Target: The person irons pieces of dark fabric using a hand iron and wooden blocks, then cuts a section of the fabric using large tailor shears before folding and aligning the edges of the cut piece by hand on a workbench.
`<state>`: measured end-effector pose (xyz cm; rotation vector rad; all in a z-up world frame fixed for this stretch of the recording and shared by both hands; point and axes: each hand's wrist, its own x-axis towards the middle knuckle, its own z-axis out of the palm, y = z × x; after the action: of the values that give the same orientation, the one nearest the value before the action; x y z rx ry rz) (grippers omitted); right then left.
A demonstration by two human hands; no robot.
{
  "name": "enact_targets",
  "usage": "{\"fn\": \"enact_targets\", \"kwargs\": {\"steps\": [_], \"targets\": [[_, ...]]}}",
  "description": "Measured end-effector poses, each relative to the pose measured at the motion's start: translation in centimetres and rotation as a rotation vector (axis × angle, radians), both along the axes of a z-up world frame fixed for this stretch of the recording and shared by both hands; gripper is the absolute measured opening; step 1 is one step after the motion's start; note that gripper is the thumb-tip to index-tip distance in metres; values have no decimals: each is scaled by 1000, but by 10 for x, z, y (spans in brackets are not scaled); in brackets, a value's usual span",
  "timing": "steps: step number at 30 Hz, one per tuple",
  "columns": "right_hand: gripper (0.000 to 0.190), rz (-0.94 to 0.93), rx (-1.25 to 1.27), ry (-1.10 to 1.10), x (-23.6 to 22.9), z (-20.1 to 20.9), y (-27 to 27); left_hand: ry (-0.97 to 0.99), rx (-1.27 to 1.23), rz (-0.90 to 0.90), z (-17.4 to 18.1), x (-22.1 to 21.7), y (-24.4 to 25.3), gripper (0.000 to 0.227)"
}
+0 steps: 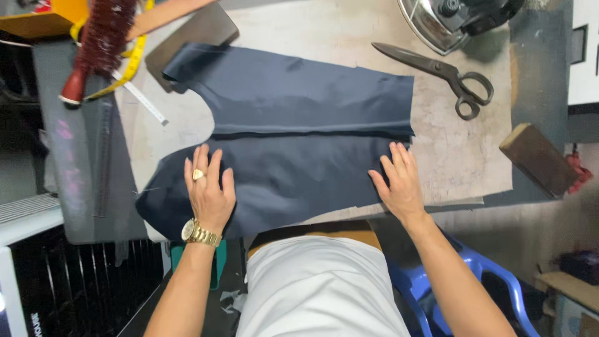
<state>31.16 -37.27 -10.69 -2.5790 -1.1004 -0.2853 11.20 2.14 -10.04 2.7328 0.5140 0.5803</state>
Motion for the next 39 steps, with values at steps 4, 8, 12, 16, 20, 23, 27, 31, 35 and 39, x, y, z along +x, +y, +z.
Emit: {"fn": "enact_targets", "kwargs": {"steps": [4,8,12,16,20,23,27,31,35,39], "targets": [[36,-14,61,20,-11,6,2,-162,-69,-212,17,70,-39,36],[29,3,170,4,3,13,3,-169,-91,-434,23,146,-94,38],[32,36,149,18,12,11,-5,-90,-25,-587,18,201,-148,48],[25,10,211,72,45,19,-25,440,-25,-565,31,230,-163,81],[23,72,340,42,99,30,-26,337,-57,-558,30,235,-179,70],[27,194,249,74,128,20,-18,391,-61,-554,26,235,-192,82],[28,267,218,114,140,-1,-19,489,-38,-561,21,237,-190,91],[24,296,242,223,143,-6,-20,480,-59,-551,21,236,-191,90],[18,230,277,445,144,8,-16,225,-87,-563,21,234,-195,57],[16,210,255,483,148,11,-13,98,-38,-600,17,238,-202,41]]}}
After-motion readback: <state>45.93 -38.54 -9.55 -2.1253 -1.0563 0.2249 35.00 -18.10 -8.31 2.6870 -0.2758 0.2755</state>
